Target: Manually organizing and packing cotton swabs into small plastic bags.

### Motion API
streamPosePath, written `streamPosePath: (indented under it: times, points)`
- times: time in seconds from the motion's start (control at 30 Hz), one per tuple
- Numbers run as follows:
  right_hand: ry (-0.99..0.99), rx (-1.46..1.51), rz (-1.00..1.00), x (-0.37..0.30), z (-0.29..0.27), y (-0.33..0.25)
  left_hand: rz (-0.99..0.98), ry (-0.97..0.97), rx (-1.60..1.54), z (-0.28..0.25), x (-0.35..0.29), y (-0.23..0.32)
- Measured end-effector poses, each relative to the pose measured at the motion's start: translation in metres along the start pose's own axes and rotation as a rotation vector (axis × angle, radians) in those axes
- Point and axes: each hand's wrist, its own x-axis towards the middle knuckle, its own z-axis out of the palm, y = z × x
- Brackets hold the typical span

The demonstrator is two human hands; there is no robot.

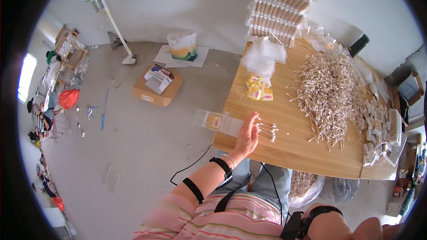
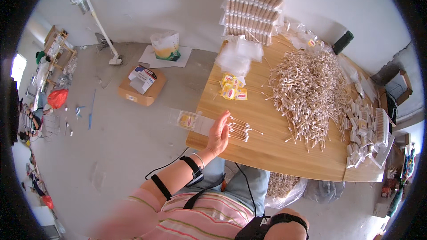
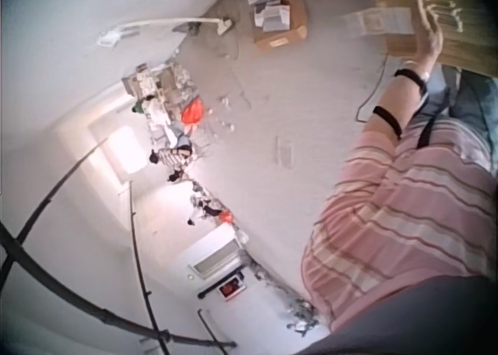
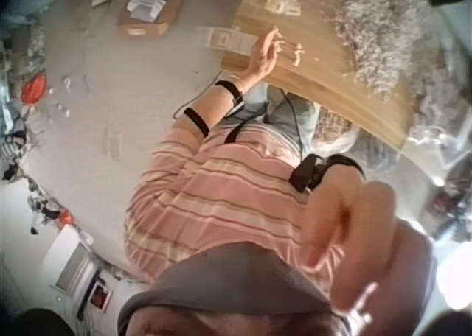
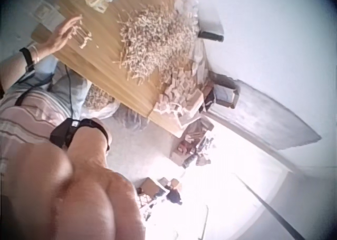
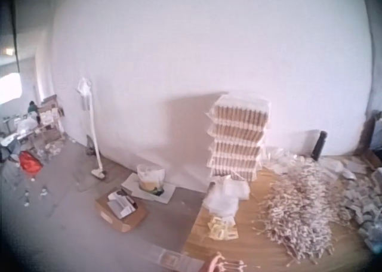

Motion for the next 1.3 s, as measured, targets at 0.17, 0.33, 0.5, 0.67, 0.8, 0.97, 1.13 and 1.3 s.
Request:
streamPosePath:
  times: [0.17,0.33,0.5,0.67,0.8,0.97,1.13,1.3]
  points:
    - [-0.004,0.04,-0.076,0.0,0.0,0.006,0.012,0.005,0.014,-0.002,-0.002,-0.001]
    - [0.005,0.065,-0.156,0.001,0.005,0.008,-0.012,-0.005,-0.008,-0.001,-0.003,-0.002]
    - [0.032,0.082,-0.218,-0.005,0.006,0.006,-0.007,0.016,-0.051,-0.002,-0.003,-0.005]
    - [0.06,0.103,-0.284,-0.011,0.003,0.006,-0.045,0.011,-0.096,-0.002,-0.001,-0.005]
    - [0.082,0.121,-0.321,-0.011,-0.004,0.011,-0.124,0.015,-0.163,-0.01,-0.006,-0.011]
    - [0.371,-0.126,-0.243,-0.026,-0.092,0.063,-0.477,0.05,-0.621,-0.01,0.009,0.006]
    - [1.025,-0.682,0.217,-0.09,-0.243,0.219,-0.279,-0.03,-0.413,-0.008,0.021,-0.008]
    - [0.882,-0.797,0.092,-0.079,-0.226,0.264,-0.212,-0.089,-0.234,-0.011,0.027,0.004]
